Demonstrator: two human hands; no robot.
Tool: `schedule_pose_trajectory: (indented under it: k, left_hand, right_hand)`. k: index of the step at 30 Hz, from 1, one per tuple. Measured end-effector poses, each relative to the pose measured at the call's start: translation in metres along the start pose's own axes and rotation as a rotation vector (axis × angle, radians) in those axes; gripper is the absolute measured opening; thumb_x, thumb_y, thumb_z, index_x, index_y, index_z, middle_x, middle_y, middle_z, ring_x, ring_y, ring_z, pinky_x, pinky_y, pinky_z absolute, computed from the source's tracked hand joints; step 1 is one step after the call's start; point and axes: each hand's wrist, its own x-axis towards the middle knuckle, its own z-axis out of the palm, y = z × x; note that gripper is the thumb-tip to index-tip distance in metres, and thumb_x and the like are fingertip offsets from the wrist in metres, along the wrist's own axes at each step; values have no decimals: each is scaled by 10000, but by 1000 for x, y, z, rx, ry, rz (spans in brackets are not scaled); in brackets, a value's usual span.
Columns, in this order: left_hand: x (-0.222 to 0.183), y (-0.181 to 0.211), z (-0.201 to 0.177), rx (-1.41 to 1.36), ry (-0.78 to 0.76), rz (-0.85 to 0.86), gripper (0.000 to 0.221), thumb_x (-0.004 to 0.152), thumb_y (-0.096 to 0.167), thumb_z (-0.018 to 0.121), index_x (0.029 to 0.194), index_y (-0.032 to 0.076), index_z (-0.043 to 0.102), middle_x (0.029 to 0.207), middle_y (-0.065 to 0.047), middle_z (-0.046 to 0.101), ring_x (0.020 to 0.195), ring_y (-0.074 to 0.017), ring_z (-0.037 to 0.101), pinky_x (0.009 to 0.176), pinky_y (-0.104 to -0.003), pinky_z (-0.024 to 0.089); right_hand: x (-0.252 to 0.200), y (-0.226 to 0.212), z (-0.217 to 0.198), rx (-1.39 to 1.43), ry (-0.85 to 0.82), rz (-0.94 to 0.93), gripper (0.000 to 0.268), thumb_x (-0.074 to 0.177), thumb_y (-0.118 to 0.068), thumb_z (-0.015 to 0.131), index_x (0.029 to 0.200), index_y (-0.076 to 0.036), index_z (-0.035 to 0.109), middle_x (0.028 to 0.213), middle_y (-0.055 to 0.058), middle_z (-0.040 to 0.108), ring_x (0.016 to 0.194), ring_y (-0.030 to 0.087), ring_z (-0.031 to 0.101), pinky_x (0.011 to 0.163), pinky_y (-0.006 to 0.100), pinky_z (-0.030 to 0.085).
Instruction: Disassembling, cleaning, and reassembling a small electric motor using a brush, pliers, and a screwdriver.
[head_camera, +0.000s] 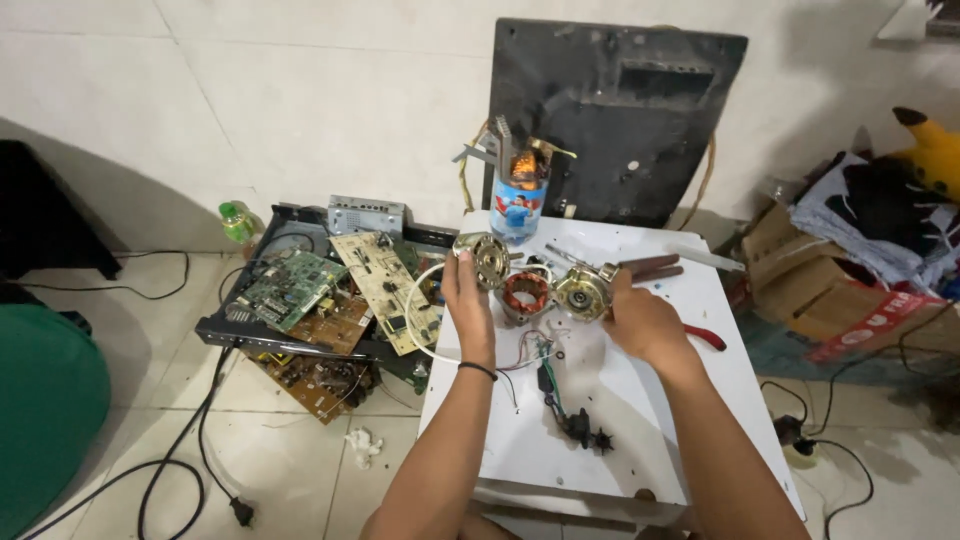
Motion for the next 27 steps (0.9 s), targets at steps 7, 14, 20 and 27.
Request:
schedule_pose_trajectory:
  k: [7,14,20,27]
  left_hand:
    - [12,-9,-6,-102,31,-34,500,1037,329,560,1396,-16,515,1364,-178,531,1268,-214,503,1098,-421,423]
    - [7,4,-1,-25,-56,-76,405,1024,400,582,1315,129,503,1238,-79,491,1174,-175,485,1078,-409,403]
    - [6,2,-3,-28,-62,-39,361,1033,372,580,1277,115,512,1193,-88,501,1132,-169,483,1067,-408,420]
    - [12,-7,-5,-27,-66,-41,403,1044,400,545,1300,94,497,1194,-88,516,1113,-160,494,1041,-401,439]
  right_hand:
    - [-48,-21,-44,-153,-40,-18,588,898,-254,597,1373,54,438,1021,272,762,948,431,778,820,583,596]
    - [-52,1,-56,-124,-171,-10,696,866,-338,591,1423,72,509,1149,287,751,1005,411,776,838,550,602]
    - [-69,-5,-73,107,-279,-42,667,917,-237,486,1481,115,434,961,214,774,850,302,776,797,449,605]
    - [-91,-12,-89,315,-372,-86,651,908,-189,461,1495,90,440,843,179,754,784,254,708,781,395,591]
